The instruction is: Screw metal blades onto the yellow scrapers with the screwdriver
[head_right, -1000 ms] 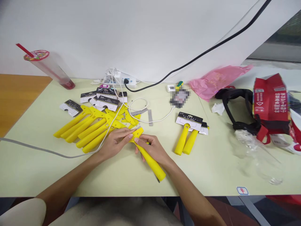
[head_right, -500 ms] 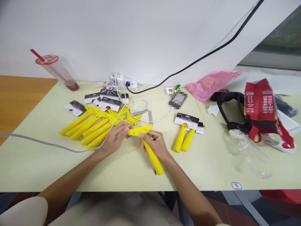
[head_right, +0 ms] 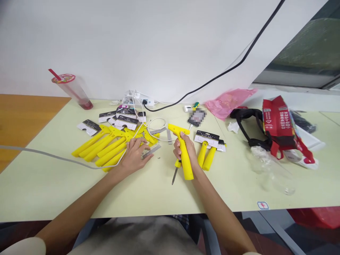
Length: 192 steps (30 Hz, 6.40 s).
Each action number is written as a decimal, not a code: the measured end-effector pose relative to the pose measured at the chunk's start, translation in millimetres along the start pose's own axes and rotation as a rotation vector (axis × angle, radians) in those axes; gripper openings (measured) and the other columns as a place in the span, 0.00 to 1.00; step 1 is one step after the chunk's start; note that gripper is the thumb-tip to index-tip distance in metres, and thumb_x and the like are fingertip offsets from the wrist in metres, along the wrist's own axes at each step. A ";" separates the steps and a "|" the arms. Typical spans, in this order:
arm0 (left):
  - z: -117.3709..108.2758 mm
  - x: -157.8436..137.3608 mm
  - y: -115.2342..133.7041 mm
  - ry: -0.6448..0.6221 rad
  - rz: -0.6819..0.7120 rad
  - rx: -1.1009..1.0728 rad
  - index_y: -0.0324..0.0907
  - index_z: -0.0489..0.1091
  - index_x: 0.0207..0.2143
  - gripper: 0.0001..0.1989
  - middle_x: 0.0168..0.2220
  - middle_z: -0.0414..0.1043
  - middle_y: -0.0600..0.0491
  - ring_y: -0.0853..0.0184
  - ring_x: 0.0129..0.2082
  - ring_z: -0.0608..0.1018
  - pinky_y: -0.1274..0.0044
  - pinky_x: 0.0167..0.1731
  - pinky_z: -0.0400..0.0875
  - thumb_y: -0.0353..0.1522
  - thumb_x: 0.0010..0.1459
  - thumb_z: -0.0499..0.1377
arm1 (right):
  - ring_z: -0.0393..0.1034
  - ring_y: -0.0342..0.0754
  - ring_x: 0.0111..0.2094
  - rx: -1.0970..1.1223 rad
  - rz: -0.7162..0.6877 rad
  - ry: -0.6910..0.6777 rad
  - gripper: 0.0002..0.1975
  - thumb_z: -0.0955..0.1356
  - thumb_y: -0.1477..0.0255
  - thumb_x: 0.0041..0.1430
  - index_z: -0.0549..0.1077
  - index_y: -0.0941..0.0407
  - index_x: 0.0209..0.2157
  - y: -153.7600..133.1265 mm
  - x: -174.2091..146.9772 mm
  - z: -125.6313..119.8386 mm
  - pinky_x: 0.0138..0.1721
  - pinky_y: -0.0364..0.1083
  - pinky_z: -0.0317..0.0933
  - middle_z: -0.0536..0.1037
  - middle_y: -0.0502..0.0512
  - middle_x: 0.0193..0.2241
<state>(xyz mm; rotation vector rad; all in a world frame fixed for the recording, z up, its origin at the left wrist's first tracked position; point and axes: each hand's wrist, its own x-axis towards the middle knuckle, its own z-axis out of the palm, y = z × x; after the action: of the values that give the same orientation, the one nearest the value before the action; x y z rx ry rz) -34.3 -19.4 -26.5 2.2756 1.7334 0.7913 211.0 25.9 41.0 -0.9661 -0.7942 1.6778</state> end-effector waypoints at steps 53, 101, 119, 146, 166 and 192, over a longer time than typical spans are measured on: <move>-168.7 157.4 43.4 0.362 -0.047 -0.944 0.46 0.87 0.32 0.14 0.33 0.85 0.49 0.61 0.36 0.81 0.70 0.39 0.77 0.47 0.55 0.78 | 0.69 0.44 0.14 -0.569 -0.510 -0.420 0.24 0.79 0.53 0.65 0.75 0.54 0.23 -117.3 53.7 77.7 0.15 0.43 0.62 0.78 0.50 0.19; -173.9 147.0 61.0 0.126 -0.021 -0.924 0.48 0.89 0.35 0.13 0.36 0.85 0.50 0.62 0.39 0.79 0.72 0.42 0.72 0.46 0.56 0.77 | 0.71 0.42 0.16 -0.703 -0.548 -0.489 0.22 0.78 0.56 0.67 0.80 0.55 0.24 -119.5 45.9 78.4 0.21 0.42 0.63 0.82 0.51 0.23; -180.3 144.8 61.0 0.147 0.007 -0.864 0.46 0.87 0.31 0.14 0.36 0.84 0.49 0.62 0.38 0.78 0.72 0.39 0.72 0.46 0.58 0.75 | 0.70 0.43 0.15 -0.652 -0.559 -0.455 0.25 0.78 0.51 0.65 0.78 0.55 0.23 -117.1 48.0 77.7 0.19 0.43 0.63 0.81 0.52 0.22; -183.7 143.6 60.4 0.028 0.081 -0.752 0.47 0.90 0.36 0.17 0.37 0.84 0.47 0.64 0.35 0.77 0.73 0.34 0.69 0.50 0.63 0.71 | 0.69 0.43 0.15 -0.666 -0.485 -0.463 0.27 0.76 0.50 0.67 0.78 0.55 0.23 -113.9 47.9 79.2 0.19 0.43 0.64 0.82 0.53 0.22; -173.0 145.6 57.4 0.181 0.053 -0.777 0.49 0.90 0.44 0.15 0.41 0.86 0.46 0.61 0.39 0.81 0.70 0.38 0.76 0.45 0.59 0.75 | 0.68 0.41 0.14 -0.596 -0.454 -0.482 0.30 0.76 0.46 0.66 0.76 0.55 0.21 -102.9 51.6 85.7 0.18 0.42 0.62 0.75 0.49 0.18; -185.3 140.3 54.4 0.253 0.151 -0.685 0.49 0.90 0.41 0.08 0.36 0.86 0.49 0.63 0.37 0.80 0.71 0.37 0.72 0.40 0.63 0.73 | 0.67 0.41 0.13 -0.498 -0.414 -0.524 0.23 0.79 0.58 0.64 0.76 0.56 0.21 -99.6 49.8 92.1 0.17 0.41 0.60 0.76 0.48 0.18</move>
<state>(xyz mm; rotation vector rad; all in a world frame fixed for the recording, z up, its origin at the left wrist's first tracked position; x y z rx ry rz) -56.8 62.3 196.7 1.8899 1.1124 1.4819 163.8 96.6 157.9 -0.6122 -1.6971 1.3954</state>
